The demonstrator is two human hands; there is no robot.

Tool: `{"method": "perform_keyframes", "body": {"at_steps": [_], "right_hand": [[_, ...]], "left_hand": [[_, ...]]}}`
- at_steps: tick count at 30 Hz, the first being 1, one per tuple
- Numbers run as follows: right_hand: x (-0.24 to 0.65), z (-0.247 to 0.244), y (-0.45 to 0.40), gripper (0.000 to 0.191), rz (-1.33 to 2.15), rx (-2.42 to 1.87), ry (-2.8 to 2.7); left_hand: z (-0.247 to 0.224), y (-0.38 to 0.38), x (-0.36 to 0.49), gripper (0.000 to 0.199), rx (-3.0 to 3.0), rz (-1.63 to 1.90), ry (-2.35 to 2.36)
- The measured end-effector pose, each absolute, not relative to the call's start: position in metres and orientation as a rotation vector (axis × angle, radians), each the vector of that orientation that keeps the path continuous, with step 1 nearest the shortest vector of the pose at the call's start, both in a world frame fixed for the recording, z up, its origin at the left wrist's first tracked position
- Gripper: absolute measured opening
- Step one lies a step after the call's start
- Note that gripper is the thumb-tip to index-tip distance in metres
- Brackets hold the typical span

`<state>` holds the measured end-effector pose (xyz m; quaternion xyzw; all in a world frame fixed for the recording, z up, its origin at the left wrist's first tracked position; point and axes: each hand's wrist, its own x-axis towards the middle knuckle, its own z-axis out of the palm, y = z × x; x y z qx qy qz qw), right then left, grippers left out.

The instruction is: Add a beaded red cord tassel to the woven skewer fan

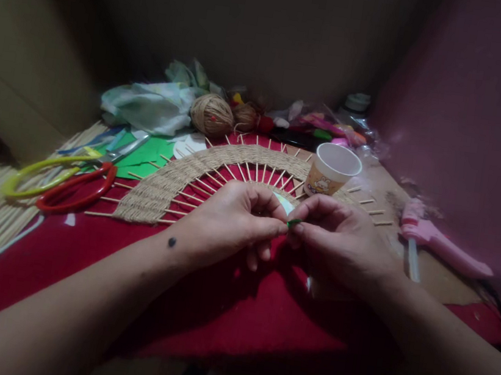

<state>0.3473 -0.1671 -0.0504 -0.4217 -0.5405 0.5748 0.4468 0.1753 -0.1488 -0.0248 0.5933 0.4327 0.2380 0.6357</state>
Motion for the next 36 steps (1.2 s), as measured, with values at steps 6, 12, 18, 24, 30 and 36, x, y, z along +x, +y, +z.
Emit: {"method": "perform_keyframes", "body": {"at_steps": [6, 12, 18, 24, 30, 36], "right_hand": [[0.350, -0.052, -0.165, 0.010, 1.470, -1.006, -1.315], [0.353, -0.055, -0.163, 0.011, 1.496, -0.965, -1.299], [0.352, -0.055, -0.164, 0.009, 1.524, -1.016, -1.307], [0.353, -0.053, -0.165, 0.011, 1.464, -1.070, -1.363], [0.352, -0.050, -0.170, 0.010, 1.073, -1.091, -1.682], [0.350, -0.048, -0.174, 0.010, 0.532, -1.074, -1.949]], "left_hand": [[-0.025, -0.153, 0.177, 0.003, 1.415, 0.629, 0.986], [-0.030, -0.154, 0.177, 0.003, 1.583, 0.693, 0.912], [-0.035, -0.151, 0.175, 0.005, 1.726, 0.703, 0.916], [-0.034, -0.151, 0.176, 0.006, 1.695, 0.686, 0.911], [-0.036, -0.149, 0.176, 0.004, 1.565, 0.643, 0.936], [-0.036, -0.150, 0.177, 0.003, 1.545, 0.636, 0.959]]}}
